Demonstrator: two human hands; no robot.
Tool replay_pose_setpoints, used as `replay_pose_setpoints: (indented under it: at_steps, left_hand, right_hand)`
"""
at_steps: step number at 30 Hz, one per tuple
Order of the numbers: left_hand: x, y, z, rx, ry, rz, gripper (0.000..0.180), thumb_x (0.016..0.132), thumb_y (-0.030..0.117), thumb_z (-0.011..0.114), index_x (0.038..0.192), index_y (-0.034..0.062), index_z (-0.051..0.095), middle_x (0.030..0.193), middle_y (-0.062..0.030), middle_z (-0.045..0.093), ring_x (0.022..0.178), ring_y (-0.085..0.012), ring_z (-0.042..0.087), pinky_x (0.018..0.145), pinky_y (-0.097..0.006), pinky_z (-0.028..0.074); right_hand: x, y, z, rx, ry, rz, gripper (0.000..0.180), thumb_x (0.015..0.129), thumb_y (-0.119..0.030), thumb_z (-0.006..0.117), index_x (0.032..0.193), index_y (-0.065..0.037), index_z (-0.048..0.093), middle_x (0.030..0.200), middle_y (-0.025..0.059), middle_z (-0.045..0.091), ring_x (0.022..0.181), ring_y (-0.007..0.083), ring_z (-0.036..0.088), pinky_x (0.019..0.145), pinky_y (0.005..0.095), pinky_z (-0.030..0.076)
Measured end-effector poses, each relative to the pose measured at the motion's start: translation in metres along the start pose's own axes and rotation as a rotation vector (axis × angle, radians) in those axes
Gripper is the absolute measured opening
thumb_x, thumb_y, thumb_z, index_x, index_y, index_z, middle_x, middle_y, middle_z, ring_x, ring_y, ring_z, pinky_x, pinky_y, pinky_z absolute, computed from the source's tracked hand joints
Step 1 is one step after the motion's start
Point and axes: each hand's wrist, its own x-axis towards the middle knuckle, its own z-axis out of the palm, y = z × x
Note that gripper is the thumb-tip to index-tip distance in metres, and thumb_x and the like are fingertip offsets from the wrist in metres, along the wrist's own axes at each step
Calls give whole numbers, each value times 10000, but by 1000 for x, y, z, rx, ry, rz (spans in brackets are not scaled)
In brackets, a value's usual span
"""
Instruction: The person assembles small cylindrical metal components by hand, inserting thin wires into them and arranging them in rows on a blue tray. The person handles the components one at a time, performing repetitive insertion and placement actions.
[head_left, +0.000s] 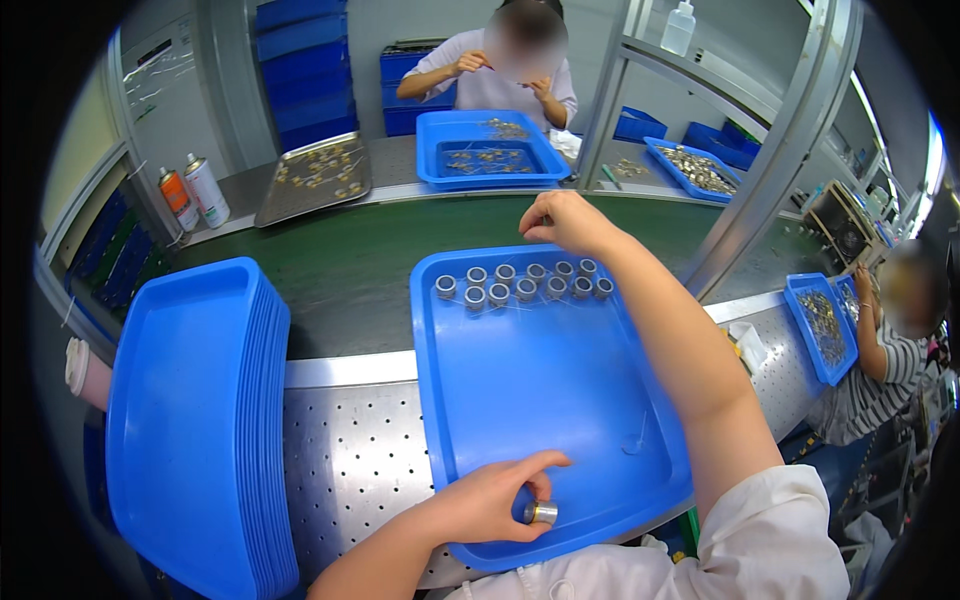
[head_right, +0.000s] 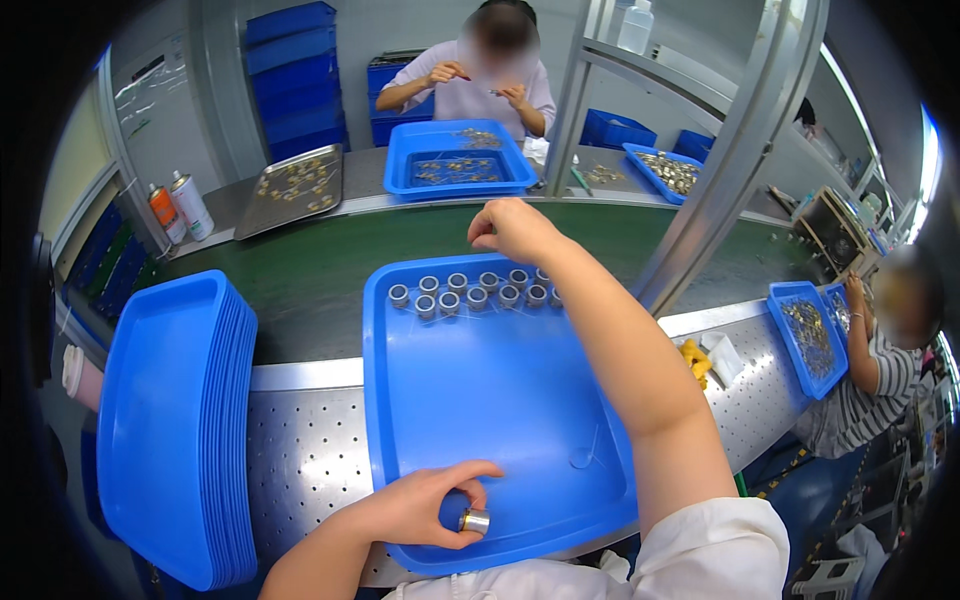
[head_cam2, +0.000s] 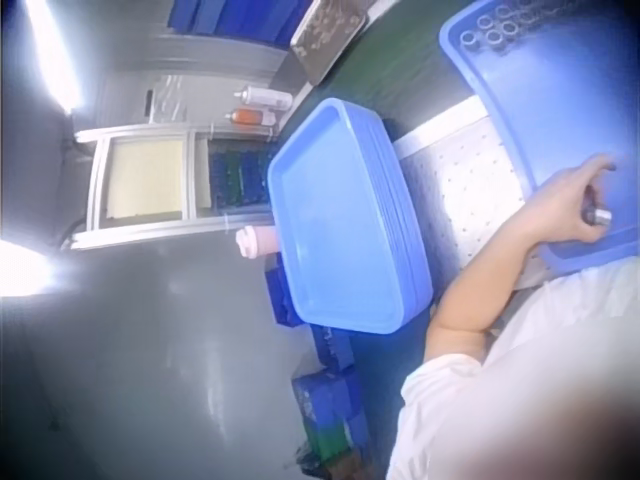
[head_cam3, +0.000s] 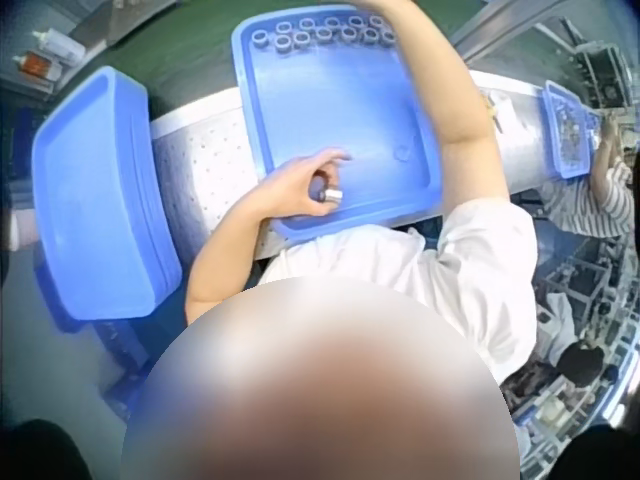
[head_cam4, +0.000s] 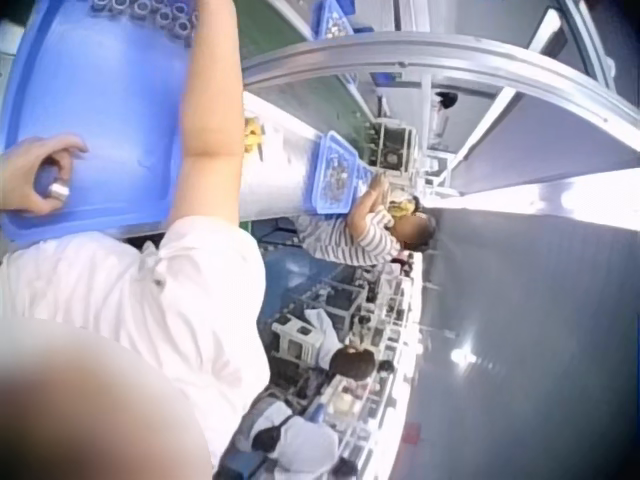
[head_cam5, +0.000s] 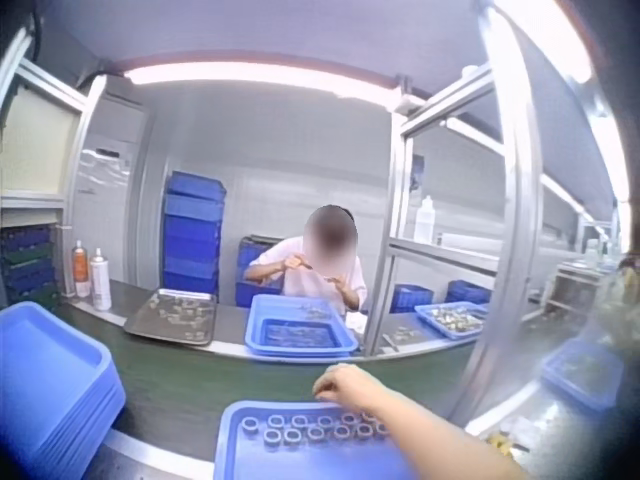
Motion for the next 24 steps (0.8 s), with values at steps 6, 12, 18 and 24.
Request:
replay_pose_setpoints:
  at_steps: [6, 12, 18, 24]
  left_hand:
    - [1, -2, 1, 7, 1, -3, 640, 727, 178, 709, 1281, 118, 394, 902, -68, 575, 836, -237, 572, 732, -323, 459]
    - [-1, 0, -1, -4, -1, -39, 618, 737, 183, 698, 1282, 115, 414, 926, -42, 600, 889, -212, 595, 823, -320, 461]
    - [-1, 1, -2, -20, -9, -23, 620, 741, 172, 696, 1286, 117, 406, 904, -47, 595, 854, -210, 592, 794, -316, 466]
    - [-1, -1, -2, -23, -5, -3, 631, 738, 166, 696, 1288, 124, 391, 893, -61, 590, 833, -224, 586, 765, -319, 465]
  right_hand:
    - [-10, 5, 8, 117, 2, 3, 134, 750, -104, 687, 871, -53, 708, 846, 115, 673, 797, 251, 638, 739, 339, 511]
    - [9, -56, 60, -48, -23, -226, 140, 734, -200, 713, 856, -129, 712, 896, 57, 624, 970, 231, 558, 817, 353, 478]
    - [22, -65, 84, -230, 0, -335, 114, 691, -190, 716, 780, -119, 720, 872, 46, 612, 925, 224, 549, 803, 341, 489]
    - [20, -64, 82, -174, 32, -328, 107, 704, -179, 704, 794, -121, 715, 874, 48, 612, 937, 229, 552, 805, 345, 489]
